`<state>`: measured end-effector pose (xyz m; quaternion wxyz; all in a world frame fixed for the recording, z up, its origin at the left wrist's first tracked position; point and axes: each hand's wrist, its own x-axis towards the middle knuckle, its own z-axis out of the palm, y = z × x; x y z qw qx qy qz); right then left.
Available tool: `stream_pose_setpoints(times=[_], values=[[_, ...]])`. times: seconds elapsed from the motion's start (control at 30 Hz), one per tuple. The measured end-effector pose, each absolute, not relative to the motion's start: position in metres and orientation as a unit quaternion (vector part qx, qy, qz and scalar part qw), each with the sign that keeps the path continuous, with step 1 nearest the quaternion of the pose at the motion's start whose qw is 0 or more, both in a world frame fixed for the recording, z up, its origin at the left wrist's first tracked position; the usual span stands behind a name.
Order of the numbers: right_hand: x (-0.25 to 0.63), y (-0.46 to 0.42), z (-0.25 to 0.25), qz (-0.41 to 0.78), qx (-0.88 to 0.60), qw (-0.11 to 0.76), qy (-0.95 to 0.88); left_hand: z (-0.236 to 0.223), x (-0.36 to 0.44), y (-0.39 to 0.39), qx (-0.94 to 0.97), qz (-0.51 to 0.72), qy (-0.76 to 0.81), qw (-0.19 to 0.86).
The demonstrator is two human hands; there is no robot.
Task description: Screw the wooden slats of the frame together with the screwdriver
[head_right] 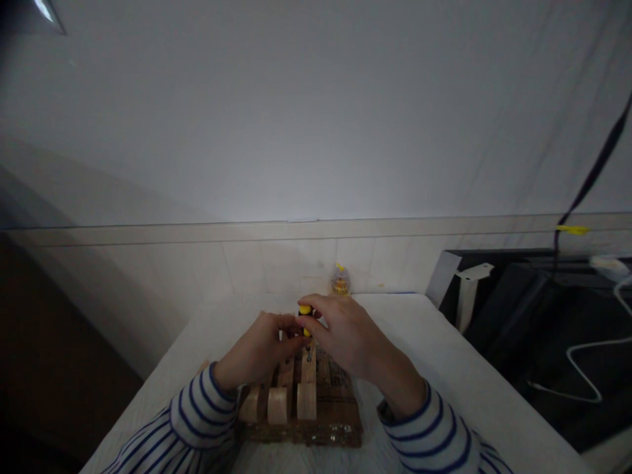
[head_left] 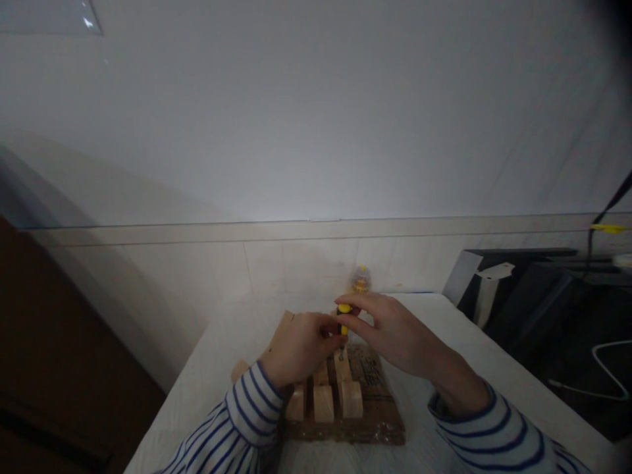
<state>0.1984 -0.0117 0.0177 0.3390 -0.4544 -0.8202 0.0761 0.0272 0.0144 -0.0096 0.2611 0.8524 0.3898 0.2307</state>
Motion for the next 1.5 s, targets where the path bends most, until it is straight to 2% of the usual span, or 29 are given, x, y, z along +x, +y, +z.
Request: stream_pose_setpoints(times=[0.77,1.0,1.27,1.5], values=[[0.195,-0.013,0.021,0.089,-0.486,0.31,-0.812,-0.007,0.027,0.014,0.865,0.215,0.366,0.266],[0.194,-0.013,0.021,0.092,-0.491,0.309,-0.809,-0.015,0.027,0.017,0.841,0.231,0.422,0.246],[0.196,-0.016,0.019,0.113,-0.485,0.372,-0.783,-0.014,0.024,0.017,0.848,0.227,0.409,0.249],[0.196,-0.018,0.022,0.105,-0.457,0.339,-0.816,-0.017,0.026,0.018,0.853,0.227,0.394,0.256]])
